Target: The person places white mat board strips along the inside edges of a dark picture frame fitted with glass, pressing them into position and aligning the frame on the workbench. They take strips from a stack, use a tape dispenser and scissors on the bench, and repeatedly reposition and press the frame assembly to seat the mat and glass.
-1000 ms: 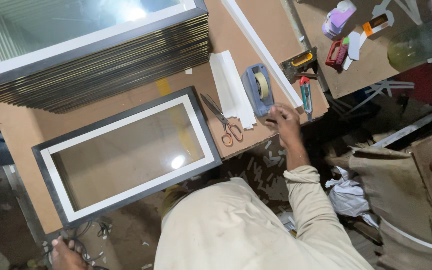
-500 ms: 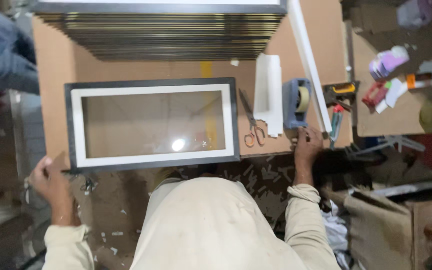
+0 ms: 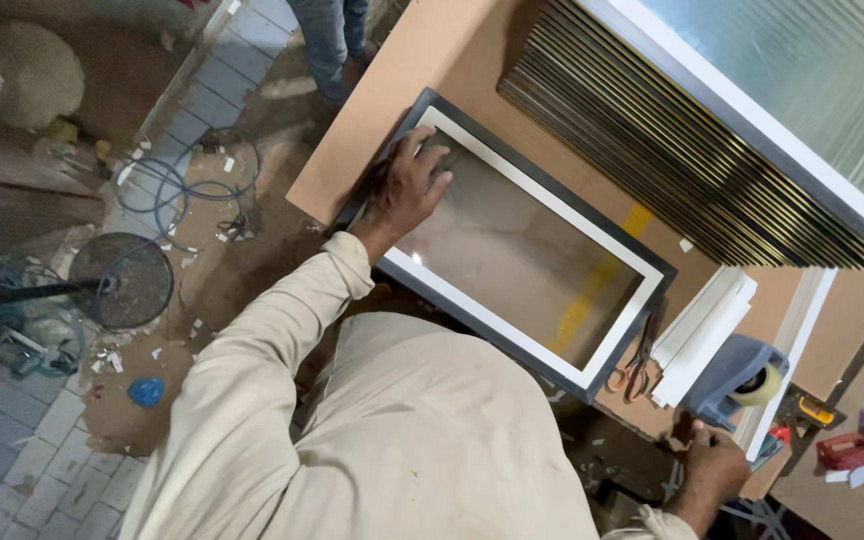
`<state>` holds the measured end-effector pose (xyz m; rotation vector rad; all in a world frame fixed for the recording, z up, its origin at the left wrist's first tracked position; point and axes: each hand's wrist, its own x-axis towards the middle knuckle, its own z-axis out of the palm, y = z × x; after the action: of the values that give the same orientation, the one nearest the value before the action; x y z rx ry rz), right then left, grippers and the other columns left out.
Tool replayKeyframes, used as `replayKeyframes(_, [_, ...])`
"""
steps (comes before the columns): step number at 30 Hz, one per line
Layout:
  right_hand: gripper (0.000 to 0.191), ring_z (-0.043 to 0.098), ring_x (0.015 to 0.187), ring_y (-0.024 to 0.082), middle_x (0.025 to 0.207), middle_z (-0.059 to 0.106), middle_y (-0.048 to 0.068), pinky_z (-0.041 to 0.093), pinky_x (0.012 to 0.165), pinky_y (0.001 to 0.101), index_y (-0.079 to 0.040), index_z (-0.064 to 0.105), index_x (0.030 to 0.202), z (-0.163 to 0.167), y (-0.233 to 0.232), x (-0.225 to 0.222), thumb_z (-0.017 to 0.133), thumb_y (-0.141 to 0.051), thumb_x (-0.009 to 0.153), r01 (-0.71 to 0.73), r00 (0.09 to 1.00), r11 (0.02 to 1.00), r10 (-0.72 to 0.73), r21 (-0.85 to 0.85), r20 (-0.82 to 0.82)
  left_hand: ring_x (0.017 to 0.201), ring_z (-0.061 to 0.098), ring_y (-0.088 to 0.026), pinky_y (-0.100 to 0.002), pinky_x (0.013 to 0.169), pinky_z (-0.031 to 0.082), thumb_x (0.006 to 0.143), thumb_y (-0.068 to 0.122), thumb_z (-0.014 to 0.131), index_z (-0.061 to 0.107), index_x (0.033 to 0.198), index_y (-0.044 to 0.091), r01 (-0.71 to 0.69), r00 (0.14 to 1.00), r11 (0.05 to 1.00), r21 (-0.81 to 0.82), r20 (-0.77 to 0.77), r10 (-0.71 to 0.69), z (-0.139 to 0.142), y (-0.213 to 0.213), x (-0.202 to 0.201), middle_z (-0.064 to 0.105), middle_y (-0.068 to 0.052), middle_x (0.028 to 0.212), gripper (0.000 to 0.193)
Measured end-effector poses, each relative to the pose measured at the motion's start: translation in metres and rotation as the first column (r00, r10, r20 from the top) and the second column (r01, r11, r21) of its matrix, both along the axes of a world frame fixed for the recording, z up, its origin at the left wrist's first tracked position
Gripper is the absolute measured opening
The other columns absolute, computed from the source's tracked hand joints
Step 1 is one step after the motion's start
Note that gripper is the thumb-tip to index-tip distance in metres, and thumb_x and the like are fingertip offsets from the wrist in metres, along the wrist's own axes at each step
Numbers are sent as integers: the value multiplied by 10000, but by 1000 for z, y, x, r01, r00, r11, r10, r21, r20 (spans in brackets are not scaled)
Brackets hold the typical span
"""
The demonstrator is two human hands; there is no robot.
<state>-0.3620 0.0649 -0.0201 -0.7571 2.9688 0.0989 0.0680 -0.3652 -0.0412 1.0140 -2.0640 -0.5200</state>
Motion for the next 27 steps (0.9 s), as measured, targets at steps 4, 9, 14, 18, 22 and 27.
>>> replayKeyframes(4, [291, 724, 724, 242, 902, 741, 176, 560, 654, 383, 15, 739, 1088, 2, -69, 59, 680, -270, 1106, 116, 935, 894, 49, -432, 352, 1237, 519, -392, -474, 1004, 462, 900, 162, 793, 601, 1218, -6, 2, 986, 998, 55, 167, -11, -23, -20, 10, 486, -187, 1384, 408])
replayKeyframes(9, [167, 670, 777, 160, 916, 716, 125, 526, 676, 298, 11, 725, 1091, 20, -211, 146, 675, -149, 1094, -248, 835, 752, 485, -611, 259, 1255, 511, -358, -418, 954, 493, 899, 249, 812, 549, 1274, -43, 12, 962, 982, 189, 266, -63, -37, -40, 18, 478, -180, 1355, 543])
replayKeyframes(14, [97, 654, 726, 163, 880, 689, 120, 503, 648, 297, 6, 736, 1042, 19, -348, 222, 711, -88, 1036, -474, 590, 548, 779, -689, 213, 1238, 479, -355, -421, 1015, 473, 823, 435, 826, 488, 1337, -87, 4, 946, 995, 101, 324, -36, -44, -53, 18, 465, -216, 1324, 806])
replayKeyframes(18, [90, 638, 689, 122, 825, 654, 84, 505, 614, 277, -6, 753, 1064, -8, -434, 252, 713, -85, 1045, -400, 442, 598, 790, -695, 425, 1247, 459, -361, -432, 1001, 457, 811, 544, 801, 456, 1396, -99, -11, 910, 996, 94, 413, -29, -63, -62, 16, 452, -241, 1364, 935])
replayKeyframes(22, [124, 599, 738, 76, 878, 653, 34, 493, 655, 241, 17, 765, 1109, -44, -491, 266, 720, -84, 1052, -143, 275, 671, 734, -728, 622, 1301, 431, -356, -439, 1025, 452, 835, 585, 783, 488, 1398, -98, 16, 912, 995, 99, 406, -55, -84, -65, 17, 428, -237, 1410, 932])
replayKeyframes(27, [379, 579, 689, 75, 826, 626, 13, 489, 612, 244, 1, 481, 1357, -67, -530, 270, 681, -41, 1037, -217, 110, 582, 812, -784, 573, 1333, 393, -360, -431, 1012, 451, 846, 650, 747, 539, 1375, -137, 16, 893, 988, 156, 442, -84, -100, -65, 17, 388, -246, 1467, 971])
